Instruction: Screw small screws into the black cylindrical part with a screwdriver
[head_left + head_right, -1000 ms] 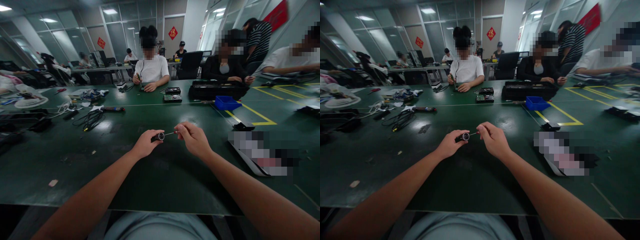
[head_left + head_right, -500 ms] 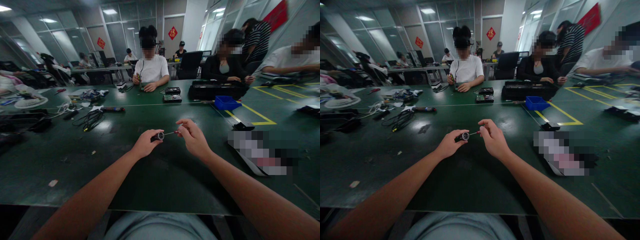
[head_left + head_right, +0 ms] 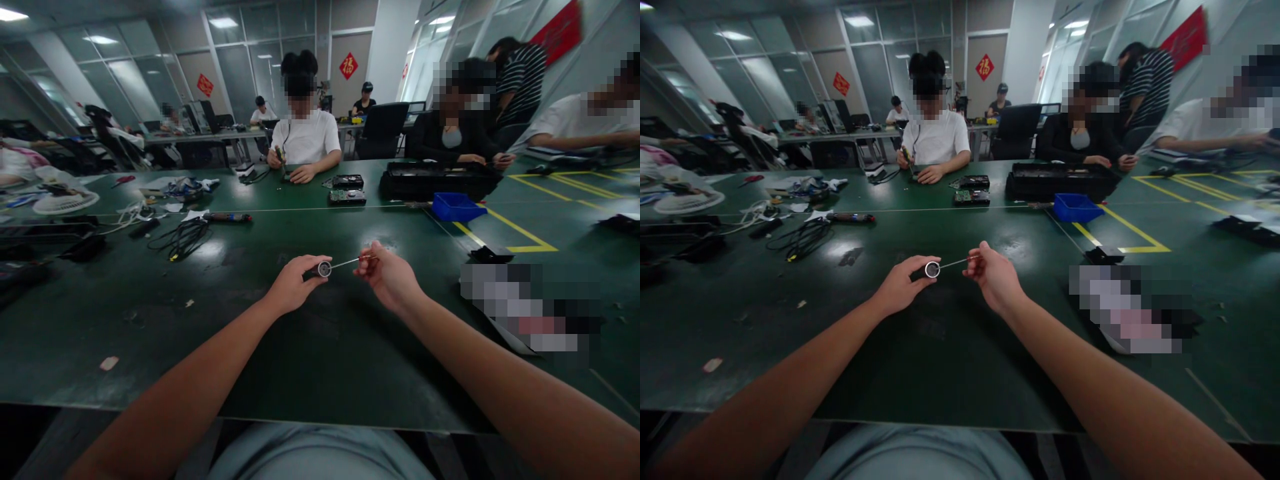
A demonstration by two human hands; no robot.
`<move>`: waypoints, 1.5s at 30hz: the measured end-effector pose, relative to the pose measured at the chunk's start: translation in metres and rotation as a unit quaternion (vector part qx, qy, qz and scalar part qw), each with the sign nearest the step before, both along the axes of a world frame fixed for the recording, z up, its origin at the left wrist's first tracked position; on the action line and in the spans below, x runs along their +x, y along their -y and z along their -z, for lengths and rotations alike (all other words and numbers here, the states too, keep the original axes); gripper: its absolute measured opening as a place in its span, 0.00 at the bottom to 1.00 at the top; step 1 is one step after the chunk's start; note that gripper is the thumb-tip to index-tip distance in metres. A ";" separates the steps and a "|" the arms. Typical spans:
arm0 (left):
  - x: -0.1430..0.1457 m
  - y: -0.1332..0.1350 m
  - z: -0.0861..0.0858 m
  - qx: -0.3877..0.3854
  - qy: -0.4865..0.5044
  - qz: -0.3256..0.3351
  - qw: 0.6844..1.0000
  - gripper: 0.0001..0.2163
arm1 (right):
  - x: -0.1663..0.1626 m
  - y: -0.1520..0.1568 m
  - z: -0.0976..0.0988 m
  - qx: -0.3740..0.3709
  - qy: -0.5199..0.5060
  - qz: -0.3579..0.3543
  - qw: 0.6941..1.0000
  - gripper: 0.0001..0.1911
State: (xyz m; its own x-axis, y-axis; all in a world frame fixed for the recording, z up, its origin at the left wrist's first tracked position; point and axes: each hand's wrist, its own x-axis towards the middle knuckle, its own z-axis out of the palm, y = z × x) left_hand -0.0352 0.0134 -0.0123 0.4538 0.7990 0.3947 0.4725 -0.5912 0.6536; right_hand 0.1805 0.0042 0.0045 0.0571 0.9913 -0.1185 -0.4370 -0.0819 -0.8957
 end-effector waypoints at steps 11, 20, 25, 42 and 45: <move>0.002 0.002 -0.003 -0.034 -0.034 -0.039 0.998 0.17 | 0.000 0.002 -0.002 0.075 0.049 0.090 0.992 0.15; -0.002 0.003 -0.007 -0.076 -0.008 -0.065 0.995 0.18 | 0.001 0.005 -0.007 0.094 0.075 0.098 0.988 0.11; -0.007 0.006 -0.025 -0.123 -0.108 -0.016 0.986 0.16 | 0.003 0.003 -0.005 0.095 0.091 0.103 0.986 0.10; -0.007 0.042 -0.046 -0.160 -0.358 0.201 0.898 0.14 | 0.005 0.005 -0.008 0.093 0.110 0.084 0.986 0.12; -0.006 0.042 -0.045 -0.154 -0.358 0.211 0.896 0.10 | 0.004 0.004 -0.006 0.097 0.104 0.080 0.987 0.12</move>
State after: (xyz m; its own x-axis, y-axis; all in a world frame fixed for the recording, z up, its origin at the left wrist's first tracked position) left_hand -0.0411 -0.0287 0.0323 0.7903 0.5174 -0.3283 0.6127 -0.6600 0.4347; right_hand 0.1845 0.0007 0.0104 0.2182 0.9705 0.1029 -0.2360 0.1547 -0.9594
